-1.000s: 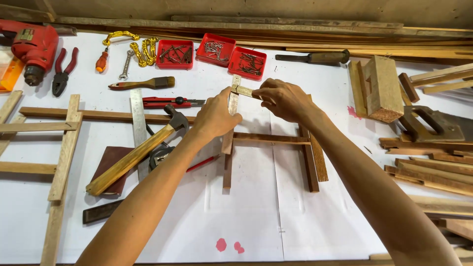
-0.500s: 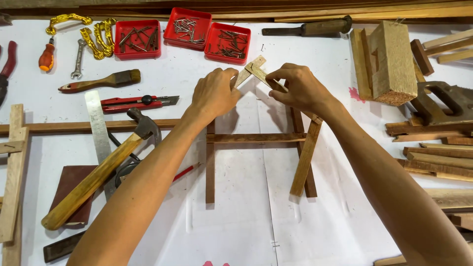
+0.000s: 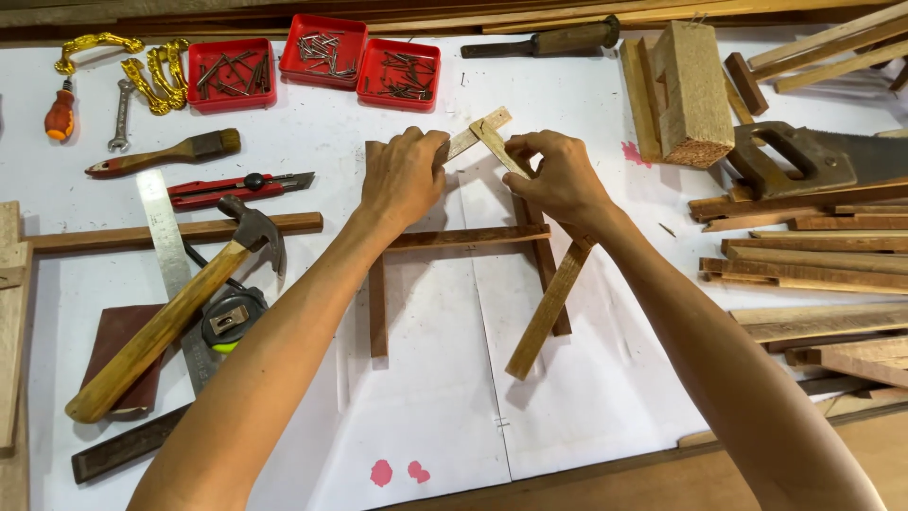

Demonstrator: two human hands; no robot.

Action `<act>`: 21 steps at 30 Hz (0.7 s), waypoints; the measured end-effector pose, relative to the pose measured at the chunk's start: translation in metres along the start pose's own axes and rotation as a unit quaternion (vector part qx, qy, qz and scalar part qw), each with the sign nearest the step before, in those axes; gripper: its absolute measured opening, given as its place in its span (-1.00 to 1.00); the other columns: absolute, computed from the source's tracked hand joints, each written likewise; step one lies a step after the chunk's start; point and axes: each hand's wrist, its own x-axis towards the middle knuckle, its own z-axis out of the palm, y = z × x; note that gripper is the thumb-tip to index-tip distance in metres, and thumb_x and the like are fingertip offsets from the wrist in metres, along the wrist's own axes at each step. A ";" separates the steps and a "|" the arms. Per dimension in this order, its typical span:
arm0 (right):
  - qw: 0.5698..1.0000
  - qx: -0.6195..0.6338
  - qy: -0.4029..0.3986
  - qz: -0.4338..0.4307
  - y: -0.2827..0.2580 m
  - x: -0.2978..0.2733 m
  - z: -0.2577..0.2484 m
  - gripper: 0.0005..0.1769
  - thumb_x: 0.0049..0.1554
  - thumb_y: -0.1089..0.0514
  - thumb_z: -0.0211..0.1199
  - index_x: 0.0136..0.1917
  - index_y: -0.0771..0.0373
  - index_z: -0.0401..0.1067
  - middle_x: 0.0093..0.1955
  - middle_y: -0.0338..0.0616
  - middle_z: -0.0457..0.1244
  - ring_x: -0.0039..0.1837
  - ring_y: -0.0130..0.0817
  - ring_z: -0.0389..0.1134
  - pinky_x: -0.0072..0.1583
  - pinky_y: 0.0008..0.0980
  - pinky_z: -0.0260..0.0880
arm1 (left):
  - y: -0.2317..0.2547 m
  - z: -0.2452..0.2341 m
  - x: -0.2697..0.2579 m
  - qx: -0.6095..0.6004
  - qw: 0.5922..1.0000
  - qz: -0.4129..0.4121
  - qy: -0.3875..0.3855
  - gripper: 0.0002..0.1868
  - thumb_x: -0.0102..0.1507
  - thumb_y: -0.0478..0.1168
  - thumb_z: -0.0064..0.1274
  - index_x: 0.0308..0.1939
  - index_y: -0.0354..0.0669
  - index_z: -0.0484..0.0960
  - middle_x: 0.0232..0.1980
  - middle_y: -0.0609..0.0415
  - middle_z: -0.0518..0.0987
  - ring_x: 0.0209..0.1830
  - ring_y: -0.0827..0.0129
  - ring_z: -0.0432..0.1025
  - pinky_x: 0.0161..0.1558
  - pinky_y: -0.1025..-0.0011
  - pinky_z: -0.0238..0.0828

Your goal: The person assembles small wooden frame structures on a workbench. They position thin wood strips into cross shapes, hammer nails to join the pieces, check alignment with a try square, and add diagonal braces, hammering additional nails to secure the joints.

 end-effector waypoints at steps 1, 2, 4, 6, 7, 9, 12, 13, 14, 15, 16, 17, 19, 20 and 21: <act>1.000 0.000 0.002 -0.001 -0.003 -0.005 -0.004 -0.52 0.03 0.19 0.45 0.22 0.34 0.53 0.03 0.09 0.42 -0.02 -0.20 0.47 0.01 -0.28 0.53 | 0.002 0.002 0.000 0.001 1.000 0.002 0.001 -0.71 0.17 -0.33 0.20 -0.02 -0.15 0.67 -0.15 -0.04 0.62 -0.13 0.13 0.55 0.05 0.01 0.27; 1.000 -0.009 0.007 0.018 -0.007 -0.011 -0.007 -0.47 0.02 0.18 0.44 0.26 0.33 0.50 0.03 0.09 0.41 -0.06 -0.19 0.46 0.01 -0.28 0.52 | 0.004 0.005 0.000 0.009 0.999 0.034 0.032 -0.70 0.16 -0.33 0.21 -0.02 -0.15 0.67 -0.16 -0.03 0.62 -0.12 0.10 0.54 0.01 0.02 0.27; 0.999 -0.018 0.014 0.038 -0.009 -0.023 -0.013 -0.42 0.01 0.17 0.43 0.30 0.32 0.47 0.03 0.09 0.41 -0.09 -0.19 0.46 0.01 -0.28 0.52 | 0.011 0.011 0.001 0.018 0.996 0.069 0.062 -0.69 0.14 -0.33 0.23 -0.03 -0.14 0.67 -0.17 -0.03 0.61 -0.11 0.08 0.52 -0.03 0.04 0.28; 0.994 -0.024 0.026 0.101 -0.007 -0.036 -0.016 -0.42 0.02 0.16 0.38 0.31 0.32 0.46 0.05 0.09 0.40 -0.10 -0.17 0.47 0.00 -0.25 0.52 | 0.022 0.019 0.005 0.012 0.997 0.065 0.025 -0.80 0.21 -0.34 0.20 -0.08 -0.12 0.68 -0.15 0.01 0.61 -0.08 0.14 0.51 0.05 0.08 0.28; 0.994 -0.024 0.028 0.102 0.002 -0.041 -0.017 -0.42 0.02 0.16 0.38 0.31 0.32 0.46 0.05 0.09 0.40 -0.10 -0.17 0.47 0.00 -0.25 0.52 | 0.027 0.024 0.007 0.013 0.997 0.068 0.024 -0.80 0.21 -0.34 0.20 -0.08 -0.12 0.68 -0.15 0.01 0.61 -0.08 0.14 0.51 0.05 0.08 0.28; 0.993 -0.050 0.073 0.073 0.020 -0.050 -0.019 -0.44 0.02 0.16 0.41 0.29 0.36 0.48 0.01 0.16 0.41 -0.06 -0.10 0.46 0.04 -0.17 0.49 | 0.036 0.035 0.014 -0.011 0.995 0.080 0.064 -0.70 0.18 -0.34 0.21 0.01 -0.16 0.66 -0.16 -0.01 0.60 -0.14 0.16 0.51 0.04 0.06 0.26; 0.990 -0.039 0.082 0.110 0.035 -0.057 -0.022 -0.42 0.03 0.15 0.40 0.30 0.37 0.47 0.02 0.16 0.41 -0.02 -0.09 0.47 0.07 -0.17 0.50 | 0.048 0.048 0.027 0.009 0.997 0.066 0.039 -0.86 0.21 -0.36 0.17 -0.17 -0.10 0.71 -0.17 0.03 0.60 -0.10 0.19 0.50 0.11 0.09 0.25; 0.989 -0.040 0.084 0.111 0.041 -0.058 -0.023 -0.42 0.03 0.15 0.40 0.30 0.37 0.47 0.02 0.16 0.41 -0.02 -0.09 0.47 0.07 -0.17 0.50 | 0.050 0.055 0.031 0.008 0.997 0.069 0.038 -0.86 0.21 -0.36 0.17 -0.17 -0.10 0.71 -0.17 0.03 0.60 -0.10 0.19 0.50 0.11 0.09 0.25; 0.987 -0.042 0.083 0.129 0.047 -0.060 -0.022 -0.41 0.04 0.15 0.39 0.31 0.39 0.45 0.03 0.17 0.40 -0.02 -0.09 0.47 0.06 -0.17 0.50 | 0.051 0.063 0.034 0.000 0.996 0.078 0.047 -0.84 0.22 -0.39 0.13 -0.17 -0.10 0.72 -0.18 0.05 0.60 -0.10 0.21 0.50 0.14 0.09 0.23; 0.985 -0.045 0.082 0.146 0.054 -0.061 -0.021 -0.40 0.05 0.14 0.39 0.33 0.42 0.42 0.05 0.17 0.40 -0.01 -0.09 0.47 0.06 -0.17 0.50 | 0.051 0.071 0.037 -0.008 0.995 0.086 0.056 -0.81 0.24 -0.43 0.09 -0.16 -0.09 0.73 -0.19 0.06 0.61 -0.10 0.24 0.51 0.17 0.09 0.21; 0.985 -0.045 0.081 0.148 0.058 -0.062 -0.020 -0.40 0.05 0.14 0.39 0.33 0.42 0.42 0.05 0.17 0.40 -0.01 -0.09 0.47 0.06 -0.17 0.50 | 0.054 0.072 0.037 -0.009 0.995 0.087 0.054 -0.81 0.24 -0.43 0.09 -0.16 -0.09 0.73 -0.19 0.06 0.61 -0.10 0.24 0.51 0.17 0.09 0.21; 0.984 -0.041 0.088 0.148 0.061 -0.064 -0.019 -0.39 0.05 0.15 0.38 0.33 0.43 0.42 0.04 0.17 0.40 0.00 -0.09 0.48 0.07 -0.17 0.50 | 0.057 0.074 0.037 -0.013 0.996 0.082 0.040 -0.82 0.25 -0.42 0.08 -0.16 -0.11 0.73 -0.18 0.06 0.62 -0.08 0.24 0.51 0.20 0.08 0.19; 0.984 -0.037 0.095 0.148 0.067 -0.063 -0.018 -0.39 0.05 0.15 0.38 0.33 0.45 0.41 0.03 0.17 0.41 0.00 -0.09 0.48 0.07 -0.17 0.50 | 0.058 0.081 0.040 -0.018 0.996 0.079 0.026 -0.82 0.25 -0.42 0.07 -0.15 -0.13 0.72 -0.17 0.06 0.62 -0.06 0.24 0.51 0.22 0.08 0.18; 0.981 -0.029 0.096 0.165 0.069 -0.063 -0.018 -0.38 0.05 0.14 0.38 0.33 0.43 0.41 0.03 0.17 0.41 -0.01 -0.09 0.48 0.06 -0.17 0.50 | 0.055 0.088 0.042 -0.022 0.995 0.090 0.039 -0.82 0.25 -0.41 0.08 -0.14 -0.13 0.73 -0.15 0.06 0.64 -0.04 0.25 0.52 0.24 0.08 0.17; 0.978 -0.022 0.098 0.182 0.071 -0.063 -0.017 -0.38 0.05 0.13 0.38 0.34 0.42 0.40 0.04 0.17 0.40 -0.02 -0.09 0.48 0.04 -0.17 0.51 | 0.052 0.094 0.044 -0.026 0.993 0.101 0.053 -0.82 0.25 -0.40 0.08 -0.13 -0.13 0.73 -0.12 0.06 0.65 -0.02 0.26 0.52 0.26 0.07 0.17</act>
